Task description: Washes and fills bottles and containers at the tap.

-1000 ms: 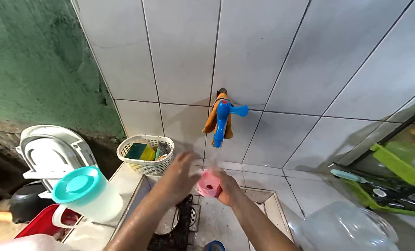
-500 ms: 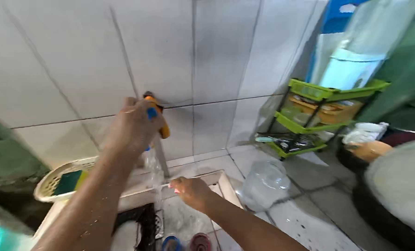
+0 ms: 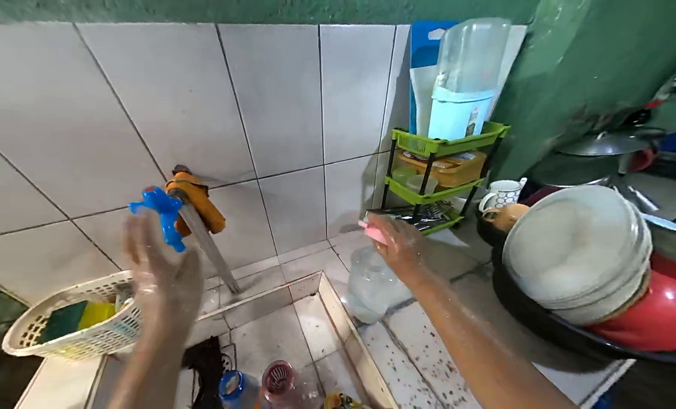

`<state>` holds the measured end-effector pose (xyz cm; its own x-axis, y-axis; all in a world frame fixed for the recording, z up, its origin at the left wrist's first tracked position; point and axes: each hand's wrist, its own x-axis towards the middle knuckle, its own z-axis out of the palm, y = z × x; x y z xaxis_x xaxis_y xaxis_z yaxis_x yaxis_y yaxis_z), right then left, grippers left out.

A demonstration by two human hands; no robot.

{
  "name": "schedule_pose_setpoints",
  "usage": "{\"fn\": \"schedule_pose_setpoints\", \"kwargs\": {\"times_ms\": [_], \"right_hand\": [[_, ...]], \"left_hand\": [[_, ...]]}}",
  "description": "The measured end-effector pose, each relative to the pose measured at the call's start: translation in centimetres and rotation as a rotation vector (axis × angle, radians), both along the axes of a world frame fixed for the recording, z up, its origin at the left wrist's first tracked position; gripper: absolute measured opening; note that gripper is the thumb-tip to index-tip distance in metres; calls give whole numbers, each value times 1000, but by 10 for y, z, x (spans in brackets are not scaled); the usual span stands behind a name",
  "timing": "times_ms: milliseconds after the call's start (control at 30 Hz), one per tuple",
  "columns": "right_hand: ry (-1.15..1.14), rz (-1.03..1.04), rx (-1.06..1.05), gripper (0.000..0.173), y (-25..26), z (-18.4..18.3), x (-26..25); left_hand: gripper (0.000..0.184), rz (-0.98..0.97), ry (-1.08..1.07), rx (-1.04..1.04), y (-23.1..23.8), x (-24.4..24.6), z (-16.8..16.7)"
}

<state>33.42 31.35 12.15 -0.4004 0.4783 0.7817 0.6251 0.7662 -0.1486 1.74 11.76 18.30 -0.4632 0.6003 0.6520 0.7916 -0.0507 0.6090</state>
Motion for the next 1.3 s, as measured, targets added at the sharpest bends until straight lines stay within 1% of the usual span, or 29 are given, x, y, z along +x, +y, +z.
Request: {"fn": "schedule_pose_setpoints", "kwargs": {"times_ms": [67,100,133,167,267,367,400,467,567,633,700,800,867,900,967,1033,1067,1100,1133,1167,1200,1233,1267,1300], "right_hand": [[-151,54,-236,47,-2,-18,14],[-218,94,-334,54,-8,-22,16],[-260,128,-376,58,-11,-25,16],[-279,155,-395,58,-13,-27,16],[-256,170,-423,42,-7,-29,15],[-258,122,-525,38,-1,-10,18],[-275,125,-567,40,5,-4,19],[-336,160,-647,53,24,2,21],[-399,252,-710,72,50,10,19],[-418,330,-769,78,59,19,20],[-401,398,-877,83,63,24,27],[-389,444,-987,83,60,26,33],[-358,470,-1003,86,64,21,36],[-371,458,-999,88,65,22,35],[-477,355,-922,89,65,29,31],[-586,147,-790,82,55,36,22],[-652,8,-755,82,45,41,15],[-742,-140,-756,86,32,48,6],[-825,-247,-758,92,22,54,-1],[-893,-297,-751,95,16,58,-4],[-924,-279,-749,95,15,61,-2],[-901,-183,-754,91,19,61,4],[-862,-35,-763,89,27,60,13],[-838,126,-801,91,32,62,19]], "left_hand": [[71,-186,-92,-77,8,44,-32],[69,-267,-132,-169,14,65,-46],[69,-331,-156,-270,21,85,-58],[70,-379,-186,-368,30,104,-67],[76,-497,-337,-578,53,148,-89],[79,-552,-452,-644,73,169,-107],[82,-558,-478,-654,77,173,-110],[91,-569,-538,-636,89,177,-117],[107,-612,-658,-541,113,175,-129],[112,-645,-732,-483,124,175,-134],[115,-684,-778,-489,133,174,-137],[119,-833,-848,-504,144,168,-144],[122,-927,-866,-494,151,165,-149],[122,-945,-863,-492,154,164,-150],[121,-926,-826,-495,160,162,-154],[118,-894,-786,-510,160,160,-153],[113,-878,-762,-514,159,161,-150],[110,-866,-731,-507,157,162,-150],[111,-853,-692,-504,156,162,-153],[112,-828,-654,-506,155,163,-156],[112,-789,-613,-522,151,164,-157],[112,-753,-567,-542,147,165,-158],[111,-730,-532,-552,143,165,-159],[108,-720,-508,-551,139,164,-160]]}}
